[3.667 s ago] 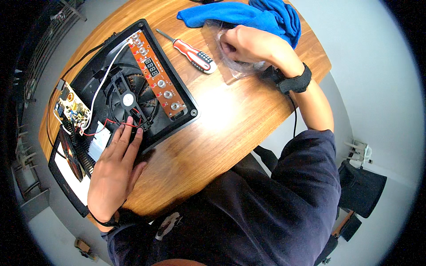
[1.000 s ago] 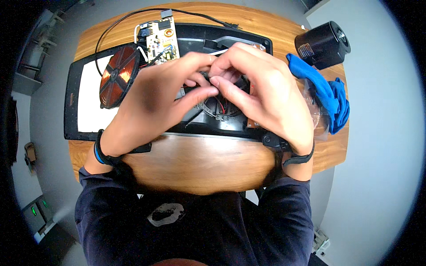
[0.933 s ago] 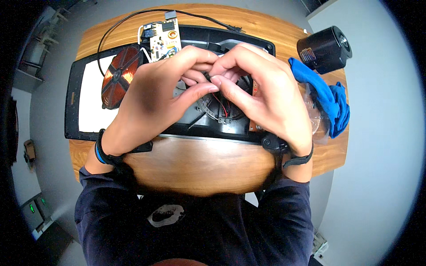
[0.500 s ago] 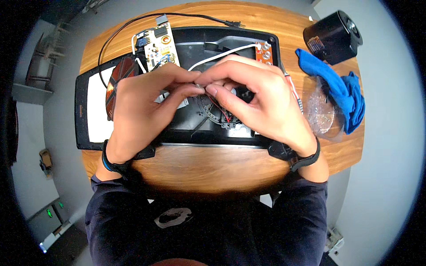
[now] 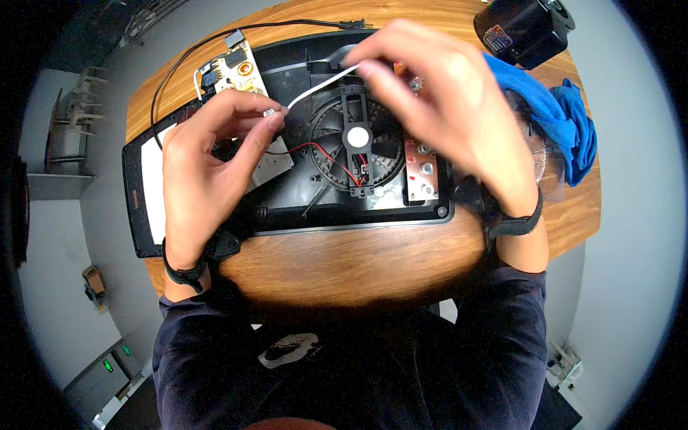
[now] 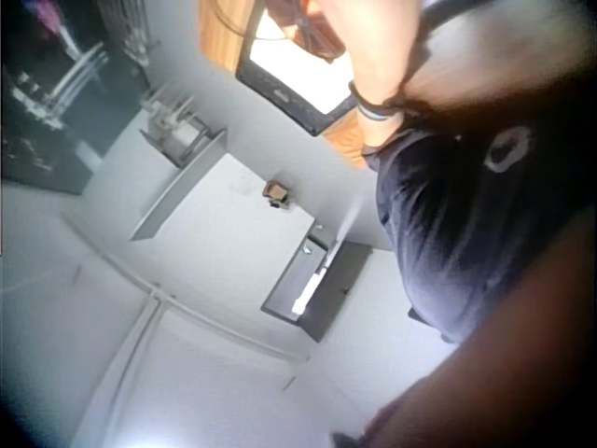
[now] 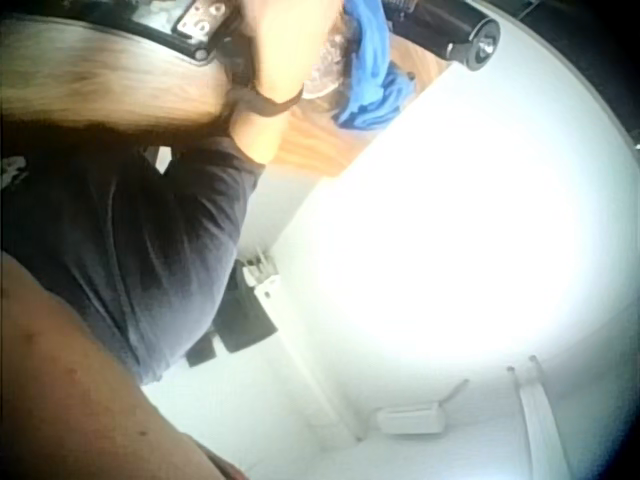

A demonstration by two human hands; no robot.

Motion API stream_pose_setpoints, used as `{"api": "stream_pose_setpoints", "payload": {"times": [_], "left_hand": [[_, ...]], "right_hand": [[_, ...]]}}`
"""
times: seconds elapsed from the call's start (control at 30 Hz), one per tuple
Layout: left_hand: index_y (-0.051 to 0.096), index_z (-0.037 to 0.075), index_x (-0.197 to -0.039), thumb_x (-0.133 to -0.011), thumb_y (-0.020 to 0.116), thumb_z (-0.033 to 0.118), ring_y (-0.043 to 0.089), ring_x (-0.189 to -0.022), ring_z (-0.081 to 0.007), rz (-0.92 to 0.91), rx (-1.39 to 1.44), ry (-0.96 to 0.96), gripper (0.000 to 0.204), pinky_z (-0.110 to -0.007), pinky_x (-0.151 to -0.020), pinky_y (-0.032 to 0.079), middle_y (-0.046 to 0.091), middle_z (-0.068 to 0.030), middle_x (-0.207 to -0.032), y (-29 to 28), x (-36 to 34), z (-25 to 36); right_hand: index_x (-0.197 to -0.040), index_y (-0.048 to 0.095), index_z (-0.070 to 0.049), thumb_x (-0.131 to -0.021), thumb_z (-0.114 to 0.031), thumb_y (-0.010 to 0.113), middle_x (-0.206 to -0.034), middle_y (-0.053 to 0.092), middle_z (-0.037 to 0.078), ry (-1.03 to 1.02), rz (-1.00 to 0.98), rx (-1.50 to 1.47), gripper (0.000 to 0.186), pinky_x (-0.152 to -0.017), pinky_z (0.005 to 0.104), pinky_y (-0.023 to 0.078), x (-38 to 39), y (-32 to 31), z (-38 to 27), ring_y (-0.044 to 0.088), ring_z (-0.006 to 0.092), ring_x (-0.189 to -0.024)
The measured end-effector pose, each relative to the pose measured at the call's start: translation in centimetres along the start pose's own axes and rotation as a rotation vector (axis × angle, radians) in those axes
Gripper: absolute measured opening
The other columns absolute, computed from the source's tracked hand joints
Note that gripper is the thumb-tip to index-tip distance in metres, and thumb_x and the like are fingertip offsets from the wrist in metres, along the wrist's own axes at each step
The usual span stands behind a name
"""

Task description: The person disassembles an induction cooktop, cleans a heatsink with a blue cloth, and reattaches it to a circuit board using a screwdriver. The person handles wires, a fan, and a copper coil during the process.

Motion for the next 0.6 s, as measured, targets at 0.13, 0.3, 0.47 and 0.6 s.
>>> {"api": "stream_pose_setpoints", "payload": {"times": [0.13,0.3,0.47,0.6], "left_hand": [[0.079,-0.002,-0.109,-0.102,0.085,0.001,0.08,-0.089,-0.0111,-0.02,-0.016,-0.003,0.009,-0.026,-0.084,0.062,0.083,-0.0053,-0.096,-0.4,0.0,0.1],[0.08,-0.002,-0.108,-0.099,0.085,-0.001,0.078,-0.086,-0.0108,-0.042,-0.033,-0.009,0.01,-0.026,-0.083,0.061,0.082,-0.0053,-0.096,-0.8,0.0,0.3],[0.084,-0.002,-0.107,-0.097,0.087,0.0,0.078,-0.084,-0.0137,-0.031,-0.064,0.044,0.011,-0.027,-0.08,0.061,0.082,-0.0075,-0.095,-0.9,-0.1,0.9],[0.088,0.0,-0.114,-0.096,0.087,-0.002,0.078,-0.086,-0.0162,-0.045,-0.079,0.083,0.018,-0.029,-0.08,0.06,0.082,-0.0088,-0.096,-1.1,0.0,1.0]], "right_hand": [[-0.113,0.072,-0.001,-0.105,-0.008,0.074,-0.103,0.074,0.025,0.087,-0.135,0.399,0.011,-0.084,0.0508,0.061,1.9,-1.1,5.1,0.074,0.0468,-0.097],[-0.115,0.074,0.002,-0.094,0.0,0.083,-0.105,0.081,0.021,0.359,-0.539,0.48,0.023,-0.086,0.0453,0.064,4.9,0.5,11.2,0.081,0.0396,-0.099],[-0.11,0.075,0.002,-0.081,-0.001,0.089,-0.096,0.077,0.026,0.436,-0.499,0.417,0.032,-0.077,0.0483,0.061,5.8,1.4,12.1,0.077,0.0452,-0.091],[-0.104,0.072,0.002,-0.079,0.0,0.087,-0.095,0.073,0.025,0.485,-0.459,0.477,0.03,-0.079,0.0473,0.058,6.3,1.0,13.3,0.073,0.045,-0.094]]}}
Point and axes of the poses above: each hand's wrist, its own x-axis away from the middle knuckle, its own y-axis out of the palm, z = x × y, the point moved 10 cm from there along -x, towards the middle knuckle
